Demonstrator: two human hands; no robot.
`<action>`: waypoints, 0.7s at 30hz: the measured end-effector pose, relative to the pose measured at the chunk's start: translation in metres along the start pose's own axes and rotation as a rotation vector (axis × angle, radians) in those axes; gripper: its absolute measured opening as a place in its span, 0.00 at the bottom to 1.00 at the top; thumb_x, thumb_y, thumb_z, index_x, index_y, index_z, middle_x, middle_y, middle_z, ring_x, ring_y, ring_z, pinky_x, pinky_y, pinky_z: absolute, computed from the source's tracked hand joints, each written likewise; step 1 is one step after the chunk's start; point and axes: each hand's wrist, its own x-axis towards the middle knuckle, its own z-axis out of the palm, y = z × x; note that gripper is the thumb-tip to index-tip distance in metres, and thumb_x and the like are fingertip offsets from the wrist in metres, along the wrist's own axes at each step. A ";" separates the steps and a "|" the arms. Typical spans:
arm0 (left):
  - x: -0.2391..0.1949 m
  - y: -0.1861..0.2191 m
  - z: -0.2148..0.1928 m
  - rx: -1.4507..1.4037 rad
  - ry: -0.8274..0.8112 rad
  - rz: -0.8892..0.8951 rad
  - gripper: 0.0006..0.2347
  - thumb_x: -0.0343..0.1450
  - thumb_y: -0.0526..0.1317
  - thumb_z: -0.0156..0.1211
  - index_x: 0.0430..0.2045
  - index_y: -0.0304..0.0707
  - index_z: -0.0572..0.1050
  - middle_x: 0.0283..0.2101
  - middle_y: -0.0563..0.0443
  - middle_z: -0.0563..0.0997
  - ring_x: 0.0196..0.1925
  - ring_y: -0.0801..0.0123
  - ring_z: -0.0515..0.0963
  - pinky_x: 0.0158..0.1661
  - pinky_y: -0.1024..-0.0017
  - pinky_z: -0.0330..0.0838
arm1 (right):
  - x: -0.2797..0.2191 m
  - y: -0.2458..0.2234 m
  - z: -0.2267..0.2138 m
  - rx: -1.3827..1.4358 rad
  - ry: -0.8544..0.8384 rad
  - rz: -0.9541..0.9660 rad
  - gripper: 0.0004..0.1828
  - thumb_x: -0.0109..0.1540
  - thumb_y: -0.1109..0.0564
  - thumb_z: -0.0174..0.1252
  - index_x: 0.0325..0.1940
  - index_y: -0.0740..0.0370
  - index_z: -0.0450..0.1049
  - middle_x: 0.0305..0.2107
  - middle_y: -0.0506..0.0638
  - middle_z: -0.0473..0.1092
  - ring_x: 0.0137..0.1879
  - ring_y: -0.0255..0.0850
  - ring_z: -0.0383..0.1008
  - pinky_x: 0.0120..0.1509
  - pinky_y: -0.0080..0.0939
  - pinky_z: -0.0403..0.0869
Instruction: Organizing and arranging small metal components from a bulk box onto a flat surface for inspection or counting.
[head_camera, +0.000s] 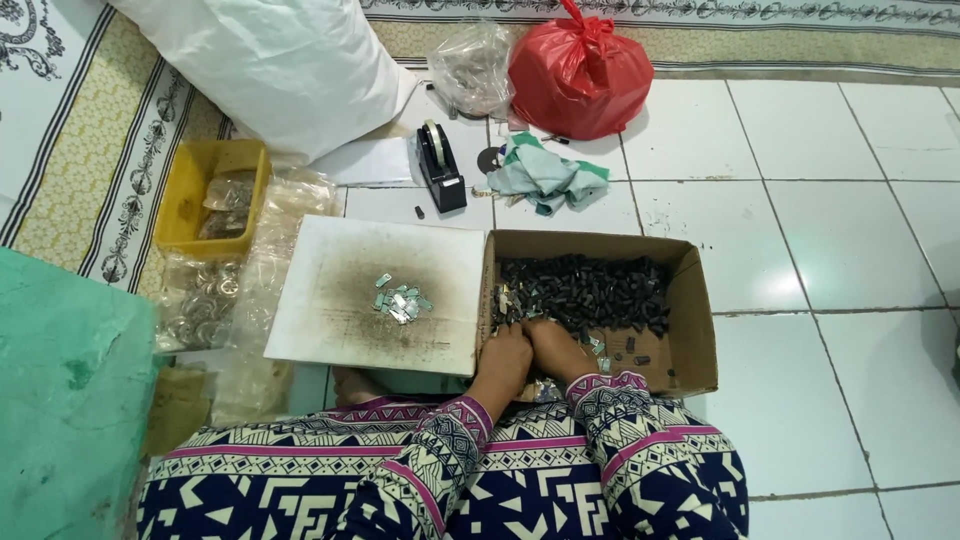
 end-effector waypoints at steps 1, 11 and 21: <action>-0.002 -0.002 -0.008 0.001 0.000 0.001 0.08 0.60 0.36 0.68 0.29 0.35 0.79 0.36 0.43 0.77 0.40 0.56 0.78 0.31 0.65 0.77 | 0.003 0.003 0.004 0.001 0.001 0.000 0.14 0.61 0.56 0.56 0.47 0.66 0.76 0.37 0.65 0.76 0.49 0.62 0.78 0.55 0.57 0.77; 0.007 0.000 0.034 0.022 -0.138 0.010 0.10 0.61 0.40 0.68 0.30 0.35 0.80 0.35 0.43 0.78 0.43 0.57 0.78 0.33 0.65 0.77 | 0.005 0.000 0.007 -0.077 0.019 0.082 0.14 0.56 0.49 0.58 0.28 0.63 0.78 0.22 0.60 0.75 0.37 0.60 0.79 0.40 0.56 0.78; -0.001 -0.004 0.012 -0.119 -0.014 -0.033 0.01 0.63 0.33 0.63 0.22 0.34 0.79 0.25 0.45 0.78 0.36 0.58 0.81 0.30 0.67 0.79 | 0.000 -0.012 -0.014 -0.038 -0.080 0.219 0.12 0.55 0.52 0.65 0.33 0.64 0.83 0.25 0.60 0.78 0.39 0.59 0.81 0.43 0.52 0.78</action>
